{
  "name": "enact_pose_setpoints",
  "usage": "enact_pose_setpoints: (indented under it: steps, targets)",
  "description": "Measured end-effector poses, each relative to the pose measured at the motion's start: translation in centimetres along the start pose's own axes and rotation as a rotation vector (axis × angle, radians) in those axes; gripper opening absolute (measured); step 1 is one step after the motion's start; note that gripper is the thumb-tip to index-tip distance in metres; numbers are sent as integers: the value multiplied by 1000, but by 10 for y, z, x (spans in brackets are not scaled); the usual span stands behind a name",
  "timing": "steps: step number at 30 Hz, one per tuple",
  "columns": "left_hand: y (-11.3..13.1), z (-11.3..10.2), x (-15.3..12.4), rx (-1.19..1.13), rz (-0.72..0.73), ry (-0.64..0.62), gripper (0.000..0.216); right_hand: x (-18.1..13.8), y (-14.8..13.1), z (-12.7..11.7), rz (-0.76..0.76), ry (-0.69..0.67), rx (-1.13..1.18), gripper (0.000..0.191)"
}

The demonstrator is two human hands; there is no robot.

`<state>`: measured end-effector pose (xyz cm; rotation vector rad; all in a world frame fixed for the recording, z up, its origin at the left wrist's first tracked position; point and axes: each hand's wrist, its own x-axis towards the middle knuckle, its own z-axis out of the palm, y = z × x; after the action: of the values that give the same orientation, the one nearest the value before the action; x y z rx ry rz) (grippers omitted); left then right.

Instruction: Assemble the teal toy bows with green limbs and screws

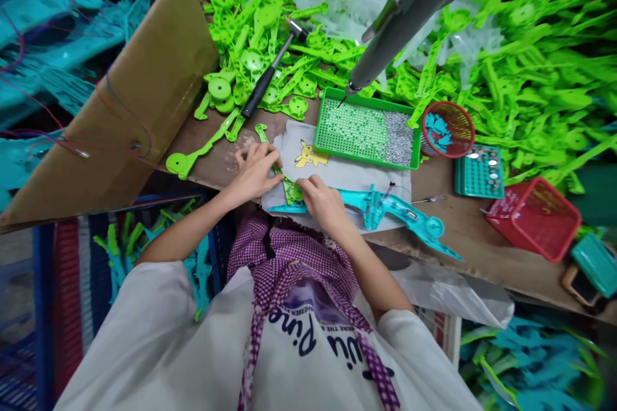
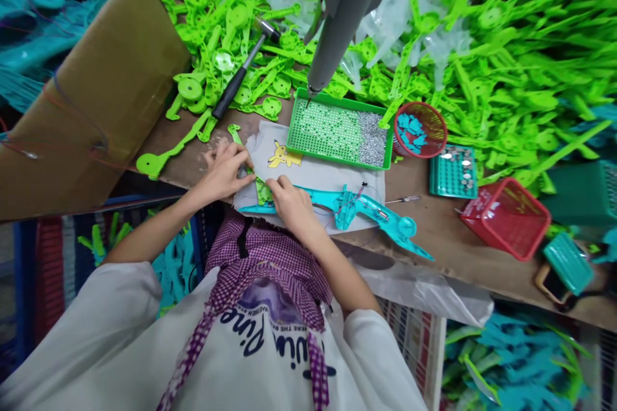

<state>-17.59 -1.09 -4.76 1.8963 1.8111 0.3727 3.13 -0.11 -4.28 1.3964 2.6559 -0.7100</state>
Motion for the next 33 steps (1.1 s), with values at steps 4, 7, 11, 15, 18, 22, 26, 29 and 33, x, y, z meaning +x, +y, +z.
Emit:
enact_pose_setpoints:
  steps: [4,7,11,15,18,22,26,29,33]
  targets:
    - [1,-3,6,-5,116,-83,23,8,-4,-4,62,4,37,27]
    - [-2,-3,9,5,270,-172,33,6,-1,-6,99,59,90,23]
    - [-6,-2,12,7,363,-225,44,-14,15,-7,89,130,132,19]
    - [-7,-1,17,18,411,-255,50,-29,26,-4,65,176,185,19]
    - [-8,-1,20,45,508,-290,56,-26,29,-1,49,165,201,16]
    - [-11,0,23,77,611,-352,65,-20,32,-1,45,125,233,12]
    - [-13,-4,24,62,619,-371,64,-27,41,-5,76,170,294,12]
    - [-10,-5,23,64,583,-390,67,-34,48,-8,79,177,324,15]
    - [-5,-4,29,35,566,-399,69,-35,53,-10,78,149,289,17]
